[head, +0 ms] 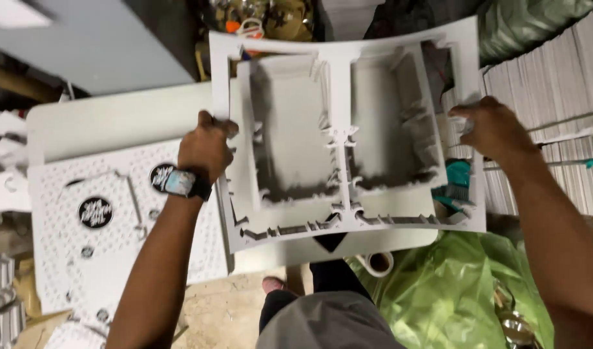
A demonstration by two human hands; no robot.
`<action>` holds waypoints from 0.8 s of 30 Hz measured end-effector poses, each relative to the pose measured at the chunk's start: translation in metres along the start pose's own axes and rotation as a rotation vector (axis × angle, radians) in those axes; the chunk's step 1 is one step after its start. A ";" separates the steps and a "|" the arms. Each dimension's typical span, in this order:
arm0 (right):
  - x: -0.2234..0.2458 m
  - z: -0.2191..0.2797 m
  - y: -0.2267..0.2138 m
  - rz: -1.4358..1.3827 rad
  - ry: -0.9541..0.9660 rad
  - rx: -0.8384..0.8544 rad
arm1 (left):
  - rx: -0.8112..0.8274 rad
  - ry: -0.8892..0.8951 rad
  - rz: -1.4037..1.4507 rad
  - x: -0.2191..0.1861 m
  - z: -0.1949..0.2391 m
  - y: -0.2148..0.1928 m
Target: Removing excess cardboard waste from a stack of pre-cut printed sheets to reveal the final product shapes.
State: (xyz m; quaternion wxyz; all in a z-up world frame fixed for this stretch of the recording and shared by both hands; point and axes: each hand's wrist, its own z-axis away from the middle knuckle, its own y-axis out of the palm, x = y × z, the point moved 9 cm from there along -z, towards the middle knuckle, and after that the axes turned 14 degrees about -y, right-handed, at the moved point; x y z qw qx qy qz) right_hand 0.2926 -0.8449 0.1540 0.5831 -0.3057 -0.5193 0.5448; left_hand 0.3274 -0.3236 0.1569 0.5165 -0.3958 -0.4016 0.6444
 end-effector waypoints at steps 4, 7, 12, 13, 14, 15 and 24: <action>-0.026 -0.051 0.018 0.055 -0.029 0.098 | 0.060 -0.030 -0.066 -0.009 -0.039 0.021; -0.039 -0.080 0.029 0.009 -0.009 0.157 | 0.080 -0.005 -0.118 -0.012 -0.062 0.031; -0.059 -0.108 0.052 -0.116 0.012 0.187 | 0.108 -0.030 0.132 -0.011 -0.098 0.069; -0.061 -0.116 0.063 -0.124 0.013 0.193 | 0.115 -0.032 0.125 -0.011 -0.102 0.086; -0.061 -0.122 0.080 -0.154 0.004 0.277 | 0.198 -0.048 0.142 -0.009 -0.106 0.109; -0.065 -0.129 0.092 -0.176 -0.002 0.354 | 0.275 -0.058 0.165 -0.012 -0.111 0.132; -0.087 -0.137 0.130 -0.245 -0.111 0.168 | 0.096 0.152 0.241 -0.008 -0.132 0.175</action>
